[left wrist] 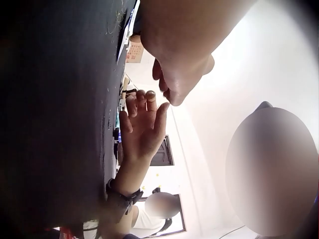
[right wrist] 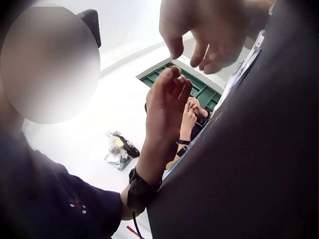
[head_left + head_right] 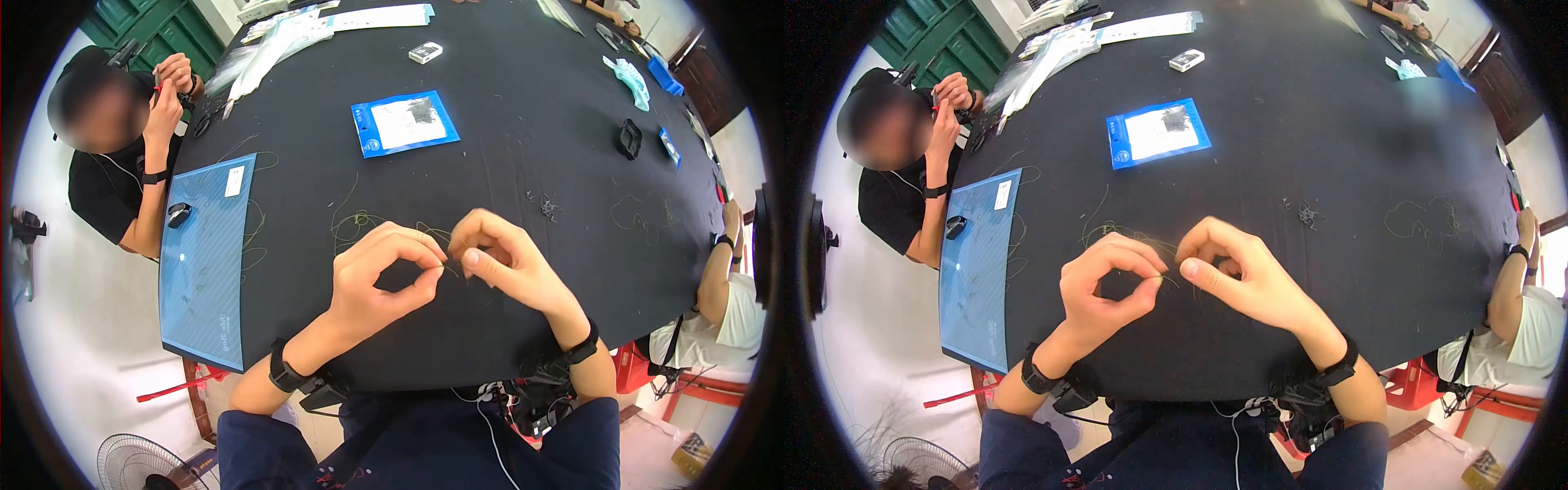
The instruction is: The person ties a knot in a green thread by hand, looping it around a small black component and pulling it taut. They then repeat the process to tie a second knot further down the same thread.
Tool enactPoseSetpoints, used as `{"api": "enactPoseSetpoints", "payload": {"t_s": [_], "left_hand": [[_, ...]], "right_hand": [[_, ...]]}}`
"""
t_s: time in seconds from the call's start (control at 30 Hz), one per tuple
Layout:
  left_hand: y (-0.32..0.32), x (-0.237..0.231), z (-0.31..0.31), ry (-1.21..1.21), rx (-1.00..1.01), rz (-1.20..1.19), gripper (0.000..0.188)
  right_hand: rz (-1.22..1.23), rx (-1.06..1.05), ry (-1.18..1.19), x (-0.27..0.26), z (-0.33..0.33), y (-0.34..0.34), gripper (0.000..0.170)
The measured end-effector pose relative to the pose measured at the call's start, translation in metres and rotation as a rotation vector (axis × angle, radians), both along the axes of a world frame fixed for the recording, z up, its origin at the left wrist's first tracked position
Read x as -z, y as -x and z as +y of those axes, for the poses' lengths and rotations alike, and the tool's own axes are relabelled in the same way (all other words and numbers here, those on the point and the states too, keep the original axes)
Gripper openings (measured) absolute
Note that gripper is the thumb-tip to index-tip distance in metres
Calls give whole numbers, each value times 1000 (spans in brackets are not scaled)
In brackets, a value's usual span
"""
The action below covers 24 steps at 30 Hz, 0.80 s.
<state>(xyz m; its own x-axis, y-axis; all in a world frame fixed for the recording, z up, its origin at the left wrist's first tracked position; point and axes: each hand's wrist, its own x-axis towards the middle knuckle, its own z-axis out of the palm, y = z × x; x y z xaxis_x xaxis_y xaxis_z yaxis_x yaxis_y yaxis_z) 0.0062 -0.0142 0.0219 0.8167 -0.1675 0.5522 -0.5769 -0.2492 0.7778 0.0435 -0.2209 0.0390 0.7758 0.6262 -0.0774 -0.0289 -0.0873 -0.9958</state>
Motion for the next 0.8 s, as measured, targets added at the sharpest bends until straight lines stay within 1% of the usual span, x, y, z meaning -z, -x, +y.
{"api": "enactPoseSetpoints", "payload": {"t_s": [0.1, 0.13, 0.2, 0.33, 0.4, 0.43, 0.53, 0.57, 0.8], "left_hand": [[1, -3, 0, 8, -44, -48, 19], [1, -3, 0, 9, -53, -52, 19], [1, -3, 0, 4, -57, -65, 20], [0, -3, 1, -14, -57, -95, 22], [0, -2, 0, -18, -53, -108, 22], [0, -2, 0, -20, -51, -113, 22], [0, -2, 0, -24, -38, -130, 23], [0, -2, 0, -24, -34, -136, 23], [0, -3, 0, -28, -32, -135, 23]], "right_hand": [[-497, 361, -43, 15, 9, 2, 19], [-617, 438, -10, 18, 7, 0, 24], [-733, 471, -22, 17, 3, -2, 21], [-565, 192, -73, 6, 3, 1, 17], [-404, 92, -86, 8, 6, 4, 20], [-320, 89, -116, 8, 8, 7, 19], [-191, 62, -126, 8, 10, 11, 15], [-216, 61, -156, 11, 10, 10, 12], [-297, 86, -128, 7, 10, 12, 10]]}}
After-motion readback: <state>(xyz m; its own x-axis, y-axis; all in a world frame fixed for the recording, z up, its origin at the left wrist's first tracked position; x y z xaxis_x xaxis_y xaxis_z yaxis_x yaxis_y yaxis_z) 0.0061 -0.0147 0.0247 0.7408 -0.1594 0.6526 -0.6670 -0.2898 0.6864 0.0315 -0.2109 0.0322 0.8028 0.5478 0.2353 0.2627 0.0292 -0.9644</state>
